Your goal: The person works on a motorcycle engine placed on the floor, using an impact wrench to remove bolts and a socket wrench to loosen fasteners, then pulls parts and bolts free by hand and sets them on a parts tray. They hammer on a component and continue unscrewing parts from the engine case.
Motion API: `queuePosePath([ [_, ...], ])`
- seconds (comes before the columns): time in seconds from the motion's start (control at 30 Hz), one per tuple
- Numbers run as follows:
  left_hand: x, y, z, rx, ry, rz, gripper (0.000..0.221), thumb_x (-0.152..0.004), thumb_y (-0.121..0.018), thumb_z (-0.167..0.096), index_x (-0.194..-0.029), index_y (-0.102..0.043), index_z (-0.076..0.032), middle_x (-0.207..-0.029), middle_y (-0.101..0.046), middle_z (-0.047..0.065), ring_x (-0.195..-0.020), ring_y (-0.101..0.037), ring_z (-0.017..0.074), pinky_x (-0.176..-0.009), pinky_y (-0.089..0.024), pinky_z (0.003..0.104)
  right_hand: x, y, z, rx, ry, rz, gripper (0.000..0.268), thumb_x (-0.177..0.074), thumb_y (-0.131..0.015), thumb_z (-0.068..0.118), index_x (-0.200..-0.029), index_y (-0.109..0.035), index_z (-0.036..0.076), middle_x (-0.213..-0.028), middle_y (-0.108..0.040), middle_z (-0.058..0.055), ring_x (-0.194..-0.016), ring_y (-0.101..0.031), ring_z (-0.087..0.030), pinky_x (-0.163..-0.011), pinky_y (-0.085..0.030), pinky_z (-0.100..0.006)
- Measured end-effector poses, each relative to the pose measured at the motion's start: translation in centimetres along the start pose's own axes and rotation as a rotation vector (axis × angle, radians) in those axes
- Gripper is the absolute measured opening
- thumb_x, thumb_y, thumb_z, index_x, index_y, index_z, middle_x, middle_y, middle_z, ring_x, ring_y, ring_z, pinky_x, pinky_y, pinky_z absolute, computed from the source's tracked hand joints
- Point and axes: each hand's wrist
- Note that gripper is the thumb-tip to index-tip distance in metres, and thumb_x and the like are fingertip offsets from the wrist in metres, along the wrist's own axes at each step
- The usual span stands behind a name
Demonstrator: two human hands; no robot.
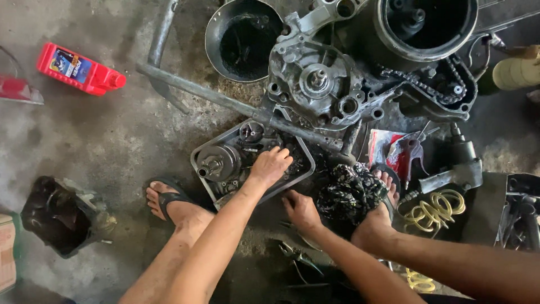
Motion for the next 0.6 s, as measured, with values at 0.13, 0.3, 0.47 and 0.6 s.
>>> queuePosePath([
  [0.13, -0.5, 1.5, 0.5, 0.036, -0.029, -0.045, 0.003, -0.086, -0.070, -0.012, -0.088, -0.072, -0.014, -0.098, -0.065, 0.003, -0.098, -0.067, 0.0230, -0.075, -0.060, 0.037, -1.0, 0.4, -1.5, 0.011, -0.054, -0.100, 0.019, -0.092, -0.070, 0.018, -0.104, -0.073, 0.003, -0.091, -0.075, -0.019, -0.080, -0.075, -0.032, -0.072, -0.058, -0.040],
  [0.3, -0.3, 2.5, 1.7, 0.878, 0.226, -0.206, 0.018, -0.085, -0.082, -0.014, -0.099, -0.080, -0.005, -0.099, -0.079, 0.007, -0.090, -0.076, 0.0202, -0.081, -0.059, 0.031, -3.0, 1.8, -3.5, -0.340, -0.151, -0.283, 0.016, -0.099, -0.066, 0.011, -0.108, -0.071, -0.001, -0.082, -0.073, -0.010, -0.068, -0.063, -0.016, -0.064, -0.054, -0.032],
  [0.47, -0.3, 2.4, 2.1, 1.291, 0.338, -0.137, 0.017, -0.084, -0.082, -0.009, -0.100, -0.081, -0.003, -0.098, -0.081, 0.005, -0.089, -0.073, 0.0110, -0.086, -0.058, 0.027, -5.0, 2.7, -3.5, -0.612, -0.143, -0.266, 0.019, -0.100, -0.061, 0.007, -0.113, -0.070, -0.003, -0.092, -0.075, -0.008, -0.074, -0.067, -0.013, -0.068, -0.057, -0.028],
  [0.6, -0.5, 2.9, 1.6, 1.560, 0.433, -0.070, 0.019, -0.081, -0.081, -0.008, -0.099, -0.079, -0.003, -0.095, -0.080, 0.003, -0.088, -0.074, 0.0088, -0.085, -0.060, 0.026, -5.5, 4.4, 1.3, -0.847, -0.175, -0.217, 0.025, -0.100, -0.059, 0.011, -0.119, -0.069, -0.002, -0.099, -0.076, -0.009, -0.081, -0.072, -0.014, -0.075, -0.059, -0.028],
])
Point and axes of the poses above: each hand's wrist, its own x-axis away from the middle knuckle, its own y-axis out of the back of the hand, z = x × y
